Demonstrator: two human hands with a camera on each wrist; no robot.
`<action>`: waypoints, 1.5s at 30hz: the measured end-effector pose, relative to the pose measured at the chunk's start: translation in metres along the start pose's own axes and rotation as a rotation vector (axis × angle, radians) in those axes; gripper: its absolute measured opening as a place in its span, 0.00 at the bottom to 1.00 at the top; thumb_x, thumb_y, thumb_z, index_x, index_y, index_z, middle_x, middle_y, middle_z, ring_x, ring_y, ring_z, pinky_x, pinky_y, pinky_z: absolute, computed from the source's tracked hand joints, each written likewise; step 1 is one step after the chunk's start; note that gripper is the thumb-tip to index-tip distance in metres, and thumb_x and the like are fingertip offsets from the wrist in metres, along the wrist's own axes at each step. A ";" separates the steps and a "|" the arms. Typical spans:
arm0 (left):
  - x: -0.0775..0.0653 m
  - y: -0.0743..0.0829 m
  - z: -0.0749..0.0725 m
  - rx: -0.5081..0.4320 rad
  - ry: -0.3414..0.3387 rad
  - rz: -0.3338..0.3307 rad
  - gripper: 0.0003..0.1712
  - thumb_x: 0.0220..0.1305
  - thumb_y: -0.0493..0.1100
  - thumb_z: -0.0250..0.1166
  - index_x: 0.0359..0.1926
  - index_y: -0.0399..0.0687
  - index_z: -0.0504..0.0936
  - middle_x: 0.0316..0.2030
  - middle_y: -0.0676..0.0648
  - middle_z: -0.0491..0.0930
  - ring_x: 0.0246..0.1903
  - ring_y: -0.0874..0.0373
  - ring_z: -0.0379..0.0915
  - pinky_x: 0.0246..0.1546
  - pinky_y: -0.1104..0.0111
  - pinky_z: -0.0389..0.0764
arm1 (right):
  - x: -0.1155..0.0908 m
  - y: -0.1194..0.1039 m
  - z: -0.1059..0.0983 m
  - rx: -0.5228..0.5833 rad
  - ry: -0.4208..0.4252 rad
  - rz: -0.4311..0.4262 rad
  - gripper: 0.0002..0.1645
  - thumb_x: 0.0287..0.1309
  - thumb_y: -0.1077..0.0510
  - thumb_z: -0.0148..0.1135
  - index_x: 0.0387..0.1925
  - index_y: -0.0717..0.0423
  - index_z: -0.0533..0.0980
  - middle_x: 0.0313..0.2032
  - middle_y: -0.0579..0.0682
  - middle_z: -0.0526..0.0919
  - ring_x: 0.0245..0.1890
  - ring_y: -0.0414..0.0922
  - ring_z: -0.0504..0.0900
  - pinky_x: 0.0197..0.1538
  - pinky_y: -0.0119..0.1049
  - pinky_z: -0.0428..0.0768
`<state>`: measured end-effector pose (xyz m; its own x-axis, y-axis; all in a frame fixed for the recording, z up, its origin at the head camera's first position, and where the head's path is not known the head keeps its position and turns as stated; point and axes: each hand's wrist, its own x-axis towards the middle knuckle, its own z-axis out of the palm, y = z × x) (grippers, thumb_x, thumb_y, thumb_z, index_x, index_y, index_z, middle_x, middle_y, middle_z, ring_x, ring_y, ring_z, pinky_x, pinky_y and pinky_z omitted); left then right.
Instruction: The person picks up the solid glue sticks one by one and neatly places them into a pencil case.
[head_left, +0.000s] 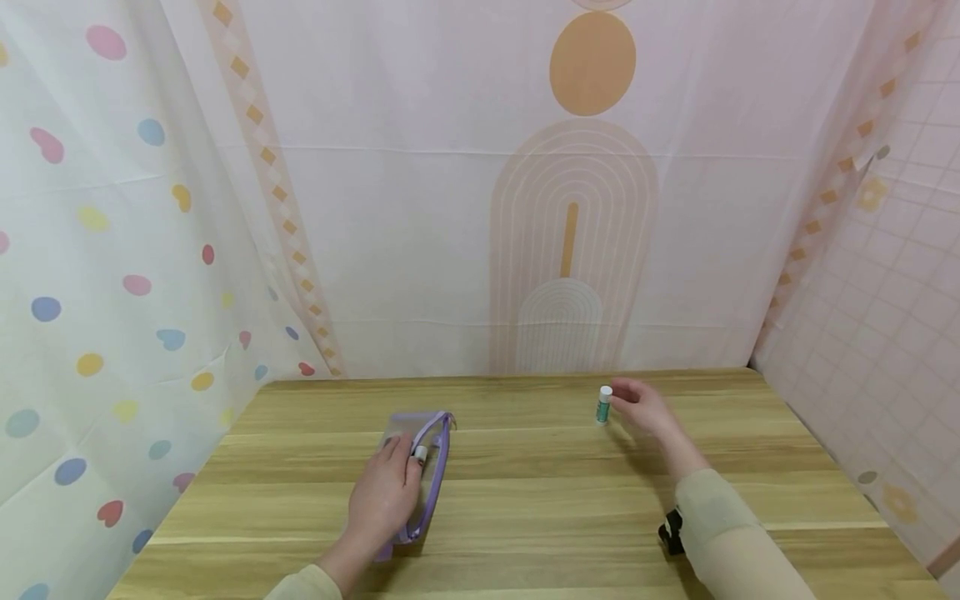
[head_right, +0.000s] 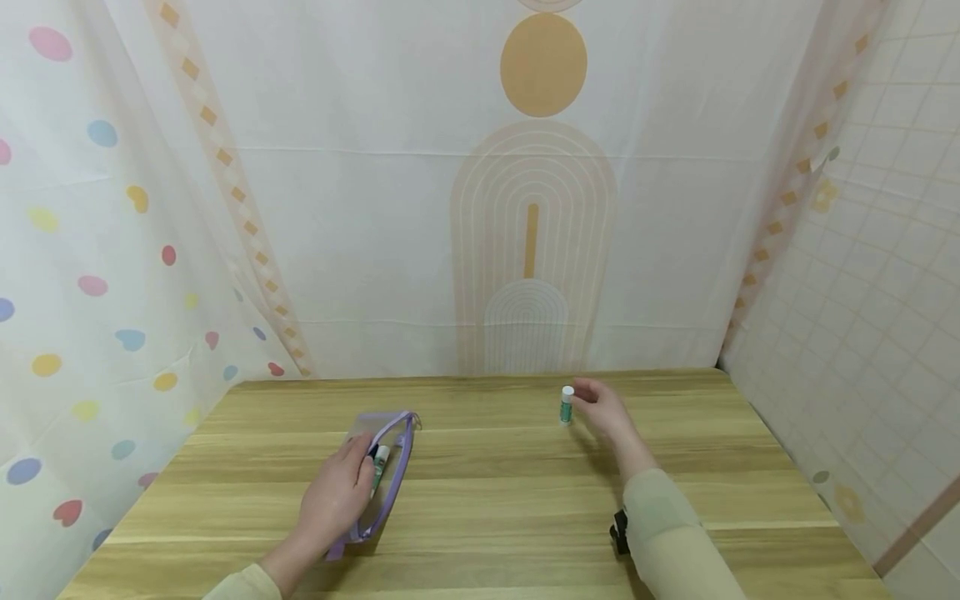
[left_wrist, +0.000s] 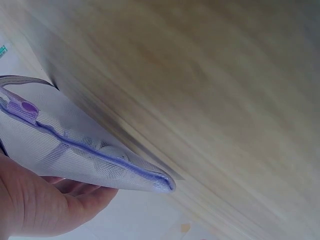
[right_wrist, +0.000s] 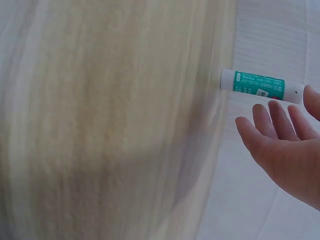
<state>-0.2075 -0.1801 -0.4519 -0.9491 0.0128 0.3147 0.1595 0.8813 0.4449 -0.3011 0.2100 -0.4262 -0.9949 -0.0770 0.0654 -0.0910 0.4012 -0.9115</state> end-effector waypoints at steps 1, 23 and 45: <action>0.000 0.000 0.000 0.001 0.000 0.000 0.26 0.73 0.41 0.48 0.67 0.33 0.70 0.63 0.28 0.70 0.61 0.30 0.67 0.61 0.42 0.68 | 0.000 0.001 0.001 0.010 -0.003 0.003 0.27 0.69 0.63 0.57 0.63 0.75 0.66 0.56 0.71 0.75 0.56 0.60 0.73 0.53 0.48 0.79; 0.001 0.000 0.001 0.010 0.025 0.021 0.26 0.73 0.41 0.49 0.67 0.33 0.70 0.62 0.30 0.72 0.59 0.31 0.70 0.59 0.42 0.71 | 0.006 0.004 0.012 0.094 -0.009 0.089 0.26 0.71 0.61 0.54 0.63 0.75 0.66 0.56 0.68 0.74 0.55 0.55 0.72 0.54 0.46 0.77; 0.000 0.000 0.000 0.001 0.022 0.009 0.26 0.73 0.40 0.48 0.66 0.33 0.71 0.62 0.29 0.72 0.59 0.31 0.70 0.57 0.42 0.72 | 0.006 0.005 0.016 0.337 -0.043 0.153 0.28 0.74 0.61 0.50 0.66 0.76 0.61 0.62 0.74 0.68 0.50 0.54 0.81 0.52 0.44 0.82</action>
<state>-0.2071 -0.1801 -0.4517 -0.9412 0.0106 0.3377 0.1680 0.8818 0.4406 -0.3066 0.1965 -0.4366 -0.9925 -0.0802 -0.0928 0.0856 0.0889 -0.9924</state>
